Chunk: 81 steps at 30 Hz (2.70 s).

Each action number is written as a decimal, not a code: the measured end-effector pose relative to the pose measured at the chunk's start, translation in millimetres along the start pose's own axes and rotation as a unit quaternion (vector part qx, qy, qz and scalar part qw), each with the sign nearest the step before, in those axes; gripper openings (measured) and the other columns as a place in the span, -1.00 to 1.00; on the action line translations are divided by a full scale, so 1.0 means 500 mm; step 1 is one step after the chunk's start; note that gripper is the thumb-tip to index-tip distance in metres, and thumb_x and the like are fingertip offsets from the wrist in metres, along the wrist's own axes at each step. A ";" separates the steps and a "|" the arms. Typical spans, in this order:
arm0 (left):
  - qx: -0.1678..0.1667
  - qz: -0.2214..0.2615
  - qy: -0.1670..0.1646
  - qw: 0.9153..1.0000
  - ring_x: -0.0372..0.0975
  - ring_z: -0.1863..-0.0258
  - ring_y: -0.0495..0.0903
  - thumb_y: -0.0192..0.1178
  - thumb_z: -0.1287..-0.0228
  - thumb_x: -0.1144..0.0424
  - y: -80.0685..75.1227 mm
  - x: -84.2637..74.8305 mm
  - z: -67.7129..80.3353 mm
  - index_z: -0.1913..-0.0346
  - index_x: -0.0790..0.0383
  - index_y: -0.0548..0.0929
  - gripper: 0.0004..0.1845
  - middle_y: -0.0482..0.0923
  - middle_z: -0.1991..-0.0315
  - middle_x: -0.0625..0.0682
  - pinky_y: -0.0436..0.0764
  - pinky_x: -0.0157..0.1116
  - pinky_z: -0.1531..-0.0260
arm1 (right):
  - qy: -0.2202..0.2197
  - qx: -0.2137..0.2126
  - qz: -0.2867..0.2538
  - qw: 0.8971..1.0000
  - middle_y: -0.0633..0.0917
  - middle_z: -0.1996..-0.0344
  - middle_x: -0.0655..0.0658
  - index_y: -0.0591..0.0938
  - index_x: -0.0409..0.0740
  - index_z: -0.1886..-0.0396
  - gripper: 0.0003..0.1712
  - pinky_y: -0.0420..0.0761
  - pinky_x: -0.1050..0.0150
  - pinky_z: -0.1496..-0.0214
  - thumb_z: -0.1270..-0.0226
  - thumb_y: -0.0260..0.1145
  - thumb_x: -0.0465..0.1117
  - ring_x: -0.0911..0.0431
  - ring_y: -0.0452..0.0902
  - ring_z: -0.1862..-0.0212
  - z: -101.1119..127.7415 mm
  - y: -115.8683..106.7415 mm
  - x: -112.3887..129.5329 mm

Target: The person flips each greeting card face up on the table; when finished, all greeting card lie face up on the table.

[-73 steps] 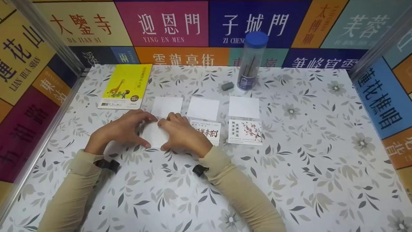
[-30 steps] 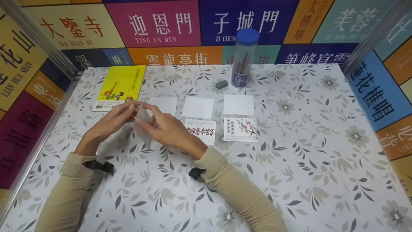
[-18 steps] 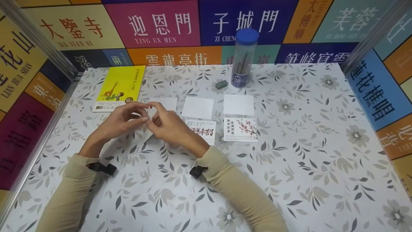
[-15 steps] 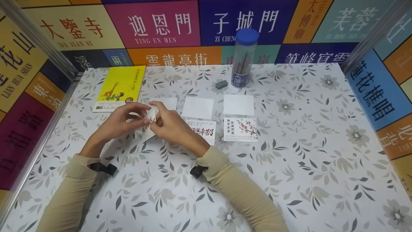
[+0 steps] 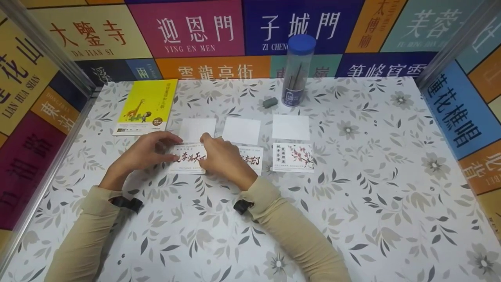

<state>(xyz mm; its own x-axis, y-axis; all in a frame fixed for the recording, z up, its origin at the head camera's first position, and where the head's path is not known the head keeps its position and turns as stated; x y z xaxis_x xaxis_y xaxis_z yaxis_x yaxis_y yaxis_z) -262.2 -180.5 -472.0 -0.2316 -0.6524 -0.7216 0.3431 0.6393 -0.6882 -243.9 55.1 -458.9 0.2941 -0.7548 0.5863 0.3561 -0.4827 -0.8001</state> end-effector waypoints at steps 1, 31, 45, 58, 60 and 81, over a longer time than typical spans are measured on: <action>0.001 0.001 0.001 1.000 -0.02 -0.05 0.62 0.58 -0.25 0.34 0.000 -0.001 0.001 -0.23 0.10 0.75 -0.52 0.71 -0.14 0.06 0.61 -0.05 -0.16 | 0.008 0.010 0.009 1.000 0.77 0.37 0.07 0.50 -0.01 -0.49 -0.23 0.68 0.05 0.16 -0.33 0.55 -0.04 0.04 0.70 0.28 0.001 0.001 -0.001; -0.029 0.034 0.070 0.997 0.02 -0.18 0.67 0.34 -0.50 0.32 0.065 -0.129 -0.045 -0.28 0.28 0.68 -0.64 0.69 -0.22 0.23 0.72 -0.06 -0.23 | 0.014 -0.057 -0.082 0.995 0.79 0.28 -0.15 0.75 -0.08 -0.25 -0.60 0.62 0.22 0.36 -0.57 0.39 -0.02 0.07 0.62 0.37 0.066 -0.139 -0.213; 0.024 -0.087 0.103 0.991 0.02 -0.32 0.60 0.37 -0.50 0.11 0.259 -0.351 -0.219 -0.46 0.23 0.56 -0.43 0.73 -0.28 0.16 0.59 -0.16 -0.39 | 0.086 -0.145 -0.072 0.983 0.61 -0.30 -0.35 0.68 -0.18 -0.34 -0.50 0.47 -0.21 -0.31 -0.59 0.38 0.01 -0.28 0.52 -0.24 0.157 -0.255 -0.407; 0.062 -0.048 -0.005 0.997 -0.04 -0.54 0.44 0.35 -0.50 -0.05 0.331 -0.356 -0.279 -0.64 0.18 0.33 -0.20 0.51 -0.52 0.14 0.46 -0.18 -0.56 | 0.056 -0.106 -0.045 0.992 0.48 -0.50 -0.50 0.65 -0.40 -0.35 -0.43 0.20 -0.38 -0.66 -0.56 0.40 -0.08 -0.44 0.32 -0.56 0.154 -0.251 -0.428; 0.056 -0.009 -0.004 0.998 -0.03 -0.53 0.48 0.34 -0.51 -0.03 0.331 -0.352 -0.280 -0.64 0.21 0.32 -0.20 0.52 -0.51 0.17 0.47 -0.18 -0.55 | 0.057 -0.105 -0.043 0.992 0.49 -0.49 -0.50 0.65 -0.41 -0.34 -0.44 0.22 -0.37 -0.66 -0.57 0.39 -0.09 -0.44 0.32 -0.56 0.157 -0.252 -0.429; 0.006 0.208 -0.093 0.974 -0.01 -0.56 0.48 0.31 -0.53 0.03 0.324 -0.378 -0.281 -0.65 0.12 0.30 -0.25 0.45 -0.57 0.26 0.52 -0.12 -0.52 | 0.074 -0.099 -0.036 0.992 0.52 -0.47 -0.50 0.61 -0.34 -0.43 -0.36 0.32 -0.36 -0.60 -0.62 0.34 0.04 -0.42 0.40 -0.51 0.167 -0.279 -0.422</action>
<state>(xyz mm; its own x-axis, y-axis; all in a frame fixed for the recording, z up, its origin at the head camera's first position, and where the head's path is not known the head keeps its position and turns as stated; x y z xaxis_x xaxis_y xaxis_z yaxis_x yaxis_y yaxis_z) -290.5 103.6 -457.7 0.0984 -0.4022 -0.9103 0.3820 0.8599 -0.3386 -281.5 318.9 -460.3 0.1355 -0.7656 0.6288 0.1859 -0.6038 -0.7752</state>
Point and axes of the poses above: each hand's wrist, its own z-axis away from the middle knuckle, its own y-axis out of the palm, x = y × z, the point moved 4 cm from there along -z, towards the middle knuckle
